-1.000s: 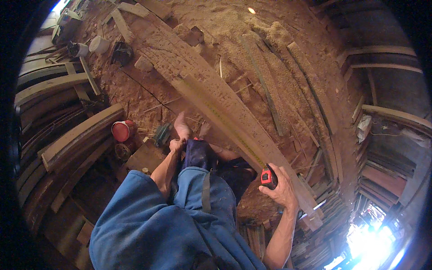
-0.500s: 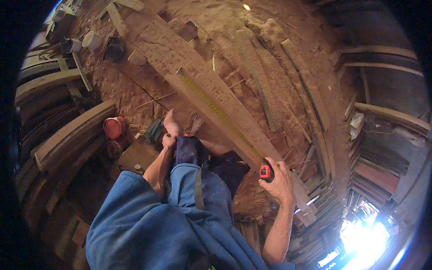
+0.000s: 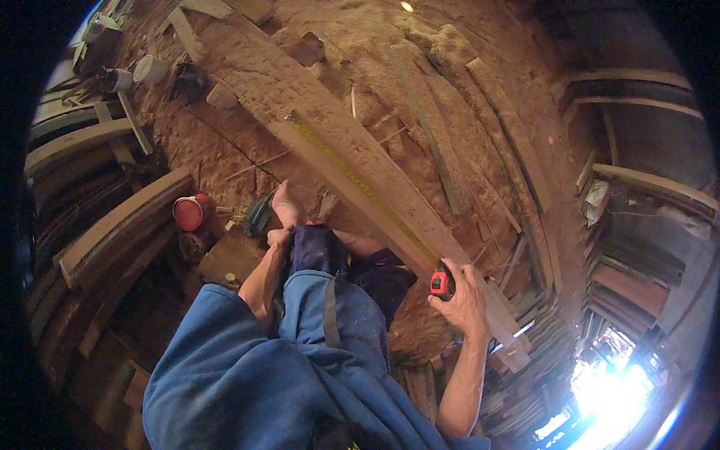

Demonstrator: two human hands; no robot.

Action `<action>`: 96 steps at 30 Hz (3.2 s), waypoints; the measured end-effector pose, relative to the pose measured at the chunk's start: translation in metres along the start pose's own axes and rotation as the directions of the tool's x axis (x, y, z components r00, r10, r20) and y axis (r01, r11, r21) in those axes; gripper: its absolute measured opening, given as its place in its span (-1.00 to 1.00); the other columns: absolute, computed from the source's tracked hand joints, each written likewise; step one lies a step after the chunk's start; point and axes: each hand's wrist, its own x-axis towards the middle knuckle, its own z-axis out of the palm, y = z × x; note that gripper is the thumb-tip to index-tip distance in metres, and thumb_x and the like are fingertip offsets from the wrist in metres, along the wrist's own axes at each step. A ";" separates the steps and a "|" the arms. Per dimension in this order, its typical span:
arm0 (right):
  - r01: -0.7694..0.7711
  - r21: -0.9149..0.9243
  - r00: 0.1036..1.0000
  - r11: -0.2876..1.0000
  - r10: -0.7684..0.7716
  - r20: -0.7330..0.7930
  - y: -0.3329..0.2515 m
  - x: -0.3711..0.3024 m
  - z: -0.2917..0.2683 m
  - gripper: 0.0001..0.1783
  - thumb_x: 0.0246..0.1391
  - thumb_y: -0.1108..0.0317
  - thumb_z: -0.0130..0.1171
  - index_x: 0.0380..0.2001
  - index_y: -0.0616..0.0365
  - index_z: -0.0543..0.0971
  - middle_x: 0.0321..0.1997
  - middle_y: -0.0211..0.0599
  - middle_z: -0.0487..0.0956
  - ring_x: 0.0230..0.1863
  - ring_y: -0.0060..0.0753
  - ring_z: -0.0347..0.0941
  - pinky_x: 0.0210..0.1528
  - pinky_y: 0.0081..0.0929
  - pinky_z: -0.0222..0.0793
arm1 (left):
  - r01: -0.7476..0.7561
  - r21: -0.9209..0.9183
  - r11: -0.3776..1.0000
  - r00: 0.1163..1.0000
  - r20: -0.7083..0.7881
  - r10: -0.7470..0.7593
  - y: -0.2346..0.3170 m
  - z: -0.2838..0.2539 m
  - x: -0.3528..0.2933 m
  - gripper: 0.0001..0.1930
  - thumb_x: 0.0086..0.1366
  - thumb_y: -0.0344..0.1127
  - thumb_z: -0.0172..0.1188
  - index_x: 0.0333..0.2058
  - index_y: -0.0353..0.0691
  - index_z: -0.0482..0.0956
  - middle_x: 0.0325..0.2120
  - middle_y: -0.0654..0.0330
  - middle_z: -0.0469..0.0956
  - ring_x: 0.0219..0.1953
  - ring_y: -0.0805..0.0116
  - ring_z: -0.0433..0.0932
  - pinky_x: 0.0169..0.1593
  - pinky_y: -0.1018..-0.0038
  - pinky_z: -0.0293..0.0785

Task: The person measures and marks a long wooden plank using a metal square and a tape measure, then uses a circular saw to cut the plank. The person repeats the measuring and marking process on the same plank.

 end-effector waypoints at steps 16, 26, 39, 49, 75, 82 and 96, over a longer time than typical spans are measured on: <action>0.000 -0.025 0.998 1.000 -0.002 -0.062 -0.005 -0.005 0.005 -0.08 -0.22 0.21 0.52 0.31 -0.26 0.42 0.07 -0.20 0.42 0.13 0.06 0.48 0.11 -0.01 0.47 | 0.011 -0.129 0.992 0.999 -0.045 -0.017 0.015 0.015 -0.011 -0.74 0.34 -0.20 0.29 -0.19 -0.30 0.67 -0.17 0.19 0.58 -0.08 0.35 0.51 0.06 0.39 0.39; -0.064 -0.064 0.981 0.996 0.051 -0.186 -0.015 -0.016 0.023 -0.10 -0.20 0.25 0.50 0.31 -0.34 0.42 0.09 -0.22 0.40 0.08 0.07 0.51 0.00 0.06 0.51 | 0.041 -0.182 0.982 0.994 -0.095 -0.059 0.050 0.024 -0.029 -0.68 0.36 -0.23 0.33 -0.09 -0.42 0.68 -0.08 0.16 0.67 -0.01 0.37 0.57 0.18 0.41 0.43; 0.003 -0.046 0.971 0.999 -0.014 -0.237 -0.005 -0.013 0.030 -0.07 -0.21 0.27 0.53 0.32 -0.27 0.41 0.14 -0.18 0.42 0.09 0.07 0.50 0.05 0.03 0.48 | -0.495 0.504 0.708 0.857 0.146 0.495 -0.006 -0.001 -0.004 -0.70 0.35 -0.51 0.06 -0.02 -0.19 0.67 -0.14 0.08 0.68 -0.09 0.16 0.63 0.05 0.37 0.55; -0.019 -0.034 0.975 0.999 0.011 -0.220 -0.010 -0.013 0.026 -0.07 -0.20 0.26 0.54 0.32 -0.25 0.40 0.11 -0.18 0.41 0.07 0.08 0.52 0.05 0.03 0.50 | -0.262 0.501 0.825 0.965 0.132 0.226 -0.006 -0.017 -0.008 -0.65 0.19 -0.29 0.25 -0.05 -0.24 0.71 -0.12 0.04 0.71 -0.01 0.12 0.66 0.10 0.33 0.55; 0.174 0.567 0.971 0.805 -0.045 -0.234 -0.041 -0.054 0.075 -0.04 -0.02 0.10 0.43 0.42 -0.04 0.21 0.25 -0.04 0.34 0.25 0.18 0.40 0.28 -0.04 0.42 | -0.557 0.438 0.706 -0.057 0.828 -0.559 0.183 0.033 -0.079 -0.57 0.47 -0.18 0.22 0.19 -0.30 0.51 0.09 0.05 0.55 0.04 0.27 0.56 0.06 0.32 0.53; 0.315 0.606 0.813 0.730 0.122 -0.570 0.012 -0.079 0.085 0.15 -0.02 0.09 0.50 0.51 -0.02 0.02 0.44 0.03 0.20 0.43 0.18 0.23 0.37 0.01 0.34 | -0.619 0.347 0.704 -0.265 0.752 -0.604 0.165 0.071 -0.085 -0.44 0.45 -0.14 0.25 0.30 -0.30 0.37 0.07 -0.03 0.55 0.09 0.13 0.56 0.11 0.22 0.53; 0.289 0.770 0.786 0.569 0.319 -0.530 0.156 -0.149 0.095 0.21 -0.08 0.08 0.57 0.48 0.12 0.02 0.38 0.06 0.34 0.41 0.11 0.30 0.40 -0.08 0.27 | -0.512 0.657 0.554 0.075 0.677 -0.733 0.159 0.083 -0.153 -0.45 0.46 -0.09 0.18 0.27 -0.29 0.39 0.07 0.00 0.57 -0.06 0.21 0.61 -0.05 0.31 0.54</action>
